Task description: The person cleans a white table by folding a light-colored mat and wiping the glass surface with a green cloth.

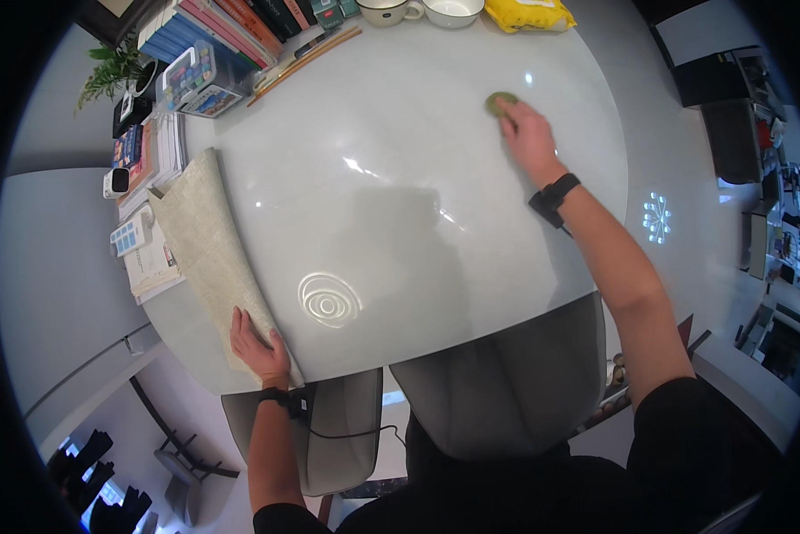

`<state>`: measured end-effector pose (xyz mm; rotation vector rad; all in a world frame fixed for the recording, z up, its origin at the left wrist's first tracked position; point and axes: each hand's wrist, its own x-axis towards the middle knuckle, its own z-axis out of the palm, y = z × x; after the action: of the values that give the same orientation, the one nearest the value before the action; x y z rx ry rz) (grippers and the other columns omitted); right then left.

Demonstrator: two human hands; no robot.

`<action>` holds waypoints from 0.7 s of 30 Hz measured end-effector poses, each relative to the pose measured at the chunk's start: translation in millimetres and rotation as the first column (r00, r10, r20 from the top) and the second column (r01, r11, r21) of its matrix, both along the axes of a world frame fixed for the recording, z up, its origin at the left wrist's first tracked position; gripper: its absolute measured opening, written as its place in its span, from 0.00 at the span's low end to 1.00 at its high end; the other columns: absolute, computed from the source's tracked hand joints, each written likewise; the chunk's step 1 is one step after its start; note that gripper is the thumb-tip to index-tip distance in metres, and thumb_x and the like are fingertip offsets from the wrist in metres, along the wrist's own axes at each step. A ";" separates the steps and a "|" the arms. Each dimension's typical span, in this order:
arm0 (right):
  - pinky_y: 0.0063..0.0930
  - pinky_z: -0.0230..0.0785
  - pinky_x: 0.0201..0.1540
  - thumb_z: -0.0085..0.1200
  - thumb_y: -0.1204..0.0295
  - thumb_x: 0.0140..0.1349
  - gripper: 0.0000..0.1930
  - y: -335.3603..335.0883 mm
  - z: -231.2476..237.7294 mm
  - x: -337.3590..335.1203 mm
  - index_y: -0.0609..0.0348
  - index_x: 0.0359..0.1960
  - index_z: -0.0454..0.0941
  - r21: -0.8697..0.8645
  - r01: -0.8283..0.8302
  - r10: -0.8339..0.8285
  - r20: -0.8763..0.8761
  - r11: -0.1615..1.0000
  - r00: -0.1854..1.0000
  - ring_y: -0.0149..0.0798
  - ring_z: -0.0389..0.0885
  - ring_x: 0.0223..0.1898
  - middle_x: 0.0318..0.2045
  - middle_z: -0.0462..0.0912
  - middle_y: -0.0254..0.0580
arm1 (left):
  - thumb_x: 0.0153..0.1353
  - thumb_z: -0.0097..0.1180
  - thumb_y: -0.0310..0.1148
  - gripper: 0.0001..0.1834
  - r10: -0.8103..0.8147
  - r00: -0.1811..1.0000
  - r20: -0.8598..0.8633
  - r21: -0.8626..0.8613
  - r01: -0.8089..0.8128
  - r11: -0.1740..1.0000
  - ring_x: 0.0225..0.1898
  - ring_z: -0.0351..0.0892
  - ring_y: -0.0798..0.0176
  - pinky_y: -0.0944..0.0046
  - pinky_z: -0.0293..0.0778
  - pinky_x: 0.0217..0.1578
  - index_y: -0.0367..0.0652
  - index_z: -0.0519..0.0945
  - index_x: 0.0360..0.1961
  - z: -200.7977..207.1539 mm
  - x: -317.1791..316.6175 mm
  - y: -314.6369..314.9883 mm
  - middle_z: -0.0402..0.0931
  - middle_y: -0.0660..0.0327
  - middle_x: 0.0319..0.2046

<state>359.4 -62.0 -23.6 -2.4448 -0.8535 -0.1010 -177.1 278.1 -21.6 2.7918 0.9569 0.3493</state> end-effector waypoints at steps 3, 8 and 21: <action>0.46 0.78 0.47 0.55 0.79 0.65 0.17 43.2 0.8 -74.9 0.55 0.55 0.82 0.079 -0.278 0.281 -0.032 0.957 0.959 0.54 0.81 0.42 0.38 0.81 0.50 | 0.63 0.57 0.38 0.36 0.001 1.000 -0.004 0.012 -0.001 1.000 0.75 0.61 0.41 0.41 0.50 0.74 0.36 0.67 0.72 0.5 -3.3 2.6 0.64 0.46 0.75; 0.37 0.76 0.45 0.55 0.77 0.63 0.19 63.2 2.0 -193.0 0.53 0.56 0.80 0.029 -0.690 0.690 -0.056 0.723 0.721 0.45 0.80 0.41 0.39 0.79 0.39 | 0.63 0.57 0.38 0.36 0.003 1.000 0.015 -0.016 -0.003 1.000 0.75 0.61 0.42 0.41 0.50 0.74 0.36 0.68 0.71 2.3 -4.5 1.5 0.64 0.45 0.75; 0.42 0.76 0.50 0.56 0.69 0.71 0.13 131.6 10.6 -103.1 0.40 0.54 0.85 -0.109 -0.572 0.573 -0.027 0.813 0.819 0.49 0.79 0.46 0.43 0.81 0.41 | 0.59 0.61 0.40 0.38 0.025 0.999 0.033 -0.033 -0.024 0.999 0.74 0.62 0.43 0.40 0.48 0.75 0.38 0.69 0.70 -1.7 -7.8 1.6 0.66 0.48 0.73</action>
<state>256.3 69.6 -12.9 -2.1715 -1.5995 0.1679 -184.9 279.8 -23.2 2.7384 0.9812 0.3787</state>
